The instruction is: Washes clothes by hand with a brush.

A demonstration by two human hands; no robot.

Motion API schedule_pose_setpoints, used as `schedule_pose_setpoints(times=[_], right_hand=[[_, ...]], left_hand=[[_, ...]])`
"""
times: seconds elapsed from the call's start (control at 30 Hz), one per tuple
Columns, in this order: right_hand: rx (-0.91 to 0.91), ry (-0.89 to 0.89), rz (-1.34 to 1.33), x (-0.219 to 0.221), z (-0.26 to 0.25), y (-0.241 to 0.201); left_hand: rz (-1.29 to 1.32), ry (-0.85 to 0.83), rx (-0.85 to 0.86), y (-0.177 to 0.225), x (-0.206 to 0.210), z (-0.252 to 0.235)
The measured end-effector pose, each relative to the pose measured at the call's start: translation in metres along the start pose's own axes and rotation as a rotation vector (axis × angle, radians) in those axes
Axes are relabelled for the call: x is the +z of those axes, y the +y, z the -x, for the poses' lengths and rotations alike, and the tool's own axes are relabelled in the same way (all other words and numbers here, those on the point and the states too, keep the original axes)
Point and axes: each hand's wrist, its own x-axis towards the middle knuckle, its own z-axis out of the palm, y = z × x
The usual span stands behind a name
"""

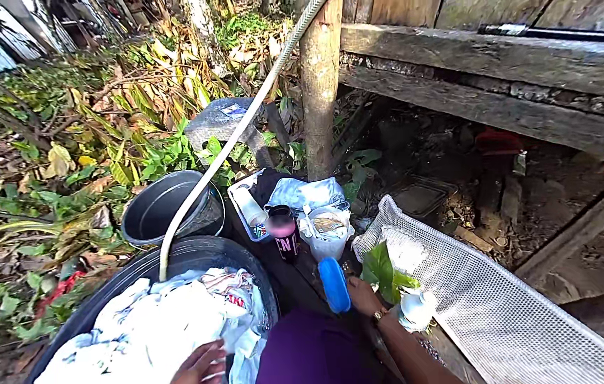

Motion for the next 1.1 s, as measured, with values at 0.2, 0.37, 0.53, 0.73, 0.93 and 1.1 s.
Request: schedule_pose_setpoints(times=[0.2, 0.37, 0.53, 0.73, 0.93, 1.1], right_hand=[[0.096, -0.133, -0.655, 0.038, -0.022, -0.028], [0.158, -0.198, -0.701, 0.064, -0.026, -0.042], [0.243, -0.208, -0.559, 0.087, -0.033, -0.044], [0.109, -0.226, -0.444, 0.086, -0.023, -0.077], [-0.080, -0.080, -0.387, 0.061, -0.015, -0.084], [-0.231, -0.052, -0.212, 0.053, 0.001, -0.073]], left_hand=[[0.813, -0.044, -0.134, -0.009, 0.077, -0.071], [0.819, 0.135, -0.137, -0.037, 0.082, -0.100], [0.899, 0.189, -0.081, 0.017, 0.103, -0.085], [-0.015, -0.149, 0.511, 0.096, 0.157, -0.068], [-0.464, -0.187, 0.519, 0.129, 0.199, -0.101], [-0.354, -0.138, 0.429, 0.148, 0.194, -0.122]])
